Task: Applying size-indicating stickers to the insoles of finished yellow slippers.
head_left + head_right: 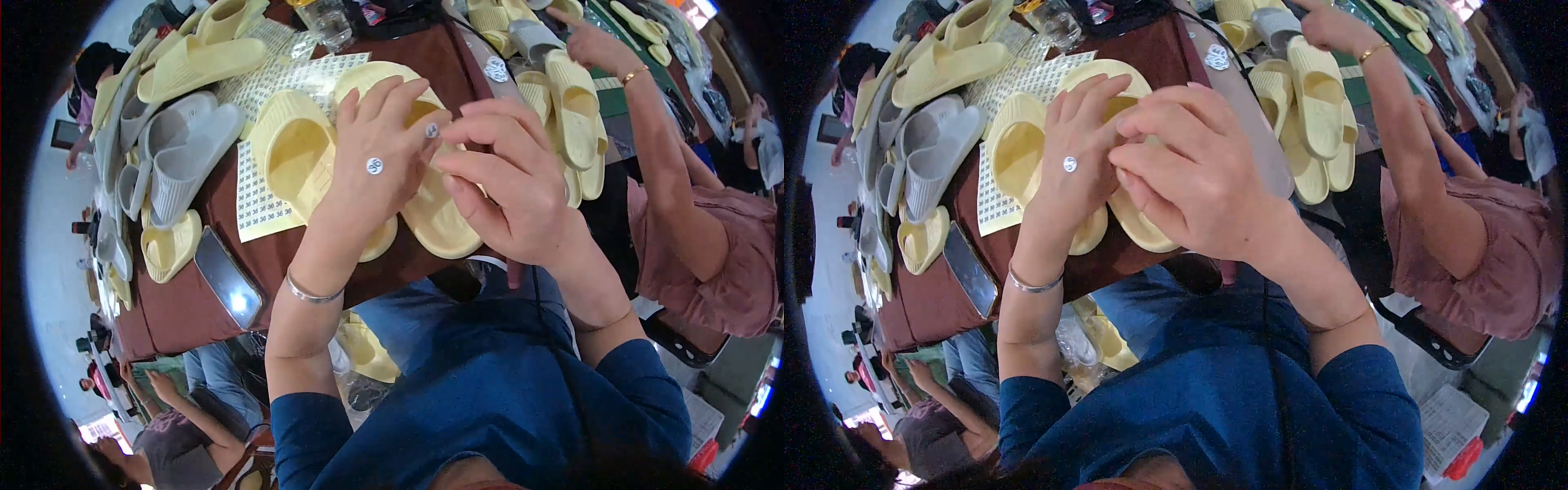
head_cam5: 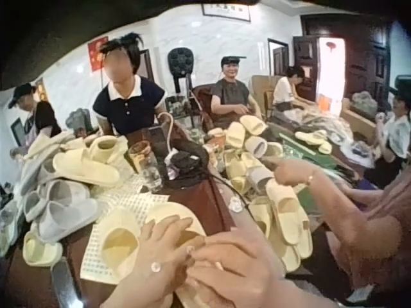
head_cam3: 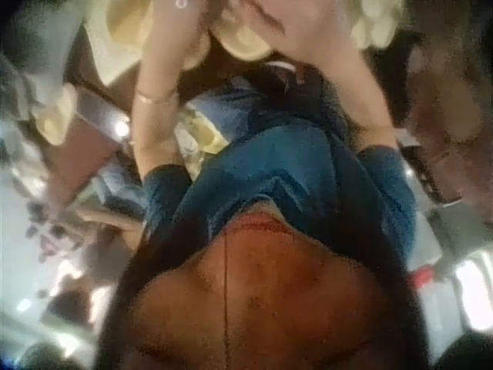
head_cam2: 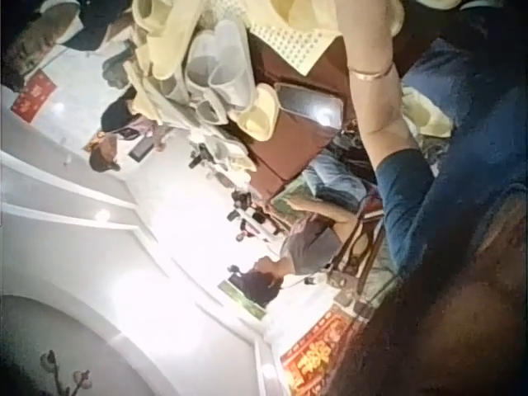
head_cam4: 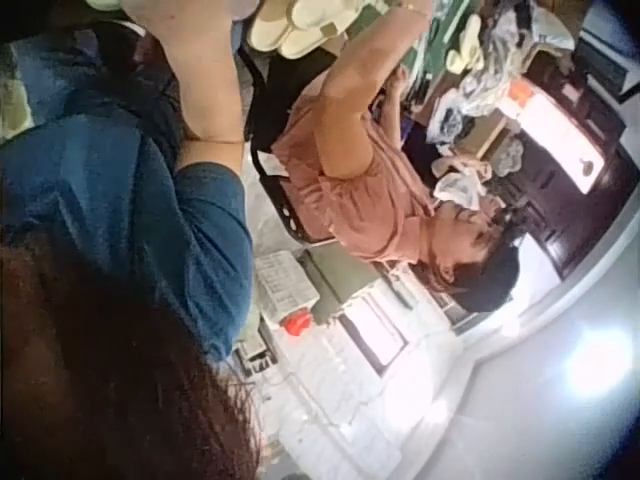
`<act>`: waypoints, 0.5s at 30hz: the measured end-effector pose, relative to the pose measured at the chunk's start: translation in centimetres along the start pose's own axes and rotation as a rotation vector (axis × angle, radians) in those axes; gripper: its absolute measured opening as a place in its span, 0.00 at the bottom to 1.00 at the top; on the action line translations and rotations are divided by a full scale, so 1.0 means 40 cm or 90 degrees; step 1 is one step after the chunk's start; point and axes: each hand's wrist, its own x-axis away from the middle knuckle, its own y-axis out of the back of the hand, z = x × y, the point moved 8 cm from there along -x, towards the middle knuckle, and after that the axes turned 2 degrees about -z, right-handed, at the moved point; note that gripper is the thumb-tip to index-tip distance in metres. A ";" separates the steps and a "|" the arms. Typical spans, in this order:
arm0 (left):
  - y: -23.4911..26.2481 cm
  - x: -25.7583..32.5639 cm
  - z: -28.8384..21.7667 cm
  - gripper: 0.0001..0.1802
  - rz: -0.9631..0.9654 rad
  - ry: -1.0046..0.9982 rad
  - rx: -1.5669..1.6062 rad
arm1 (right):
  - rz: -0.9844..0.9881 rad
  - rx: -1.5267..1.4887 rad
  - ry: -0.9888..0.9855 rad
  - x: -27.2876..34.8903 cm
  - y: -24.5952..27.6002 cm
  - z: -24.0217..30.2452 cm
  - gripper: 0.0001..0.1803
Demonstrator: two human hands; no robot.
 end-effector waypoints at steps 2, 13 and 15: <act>-0.012 0.015 0.003 0.17 0.024 0.021 -0.061 | 0.034 -0.001 0.018 -0.023 -0.025 0.014 0.11; -0.019 0.038 -0.004 0.30 0.056 0.023 -0.043 | 0.249 0.148 -0.016 -0.043 -0.103 0.044 0.16; -0.023 0.041 -0.001 0.31 0.051 0.018 -0.052 | 0.247 0.149 -0.009 -0.039 -0.106 0.042 0.16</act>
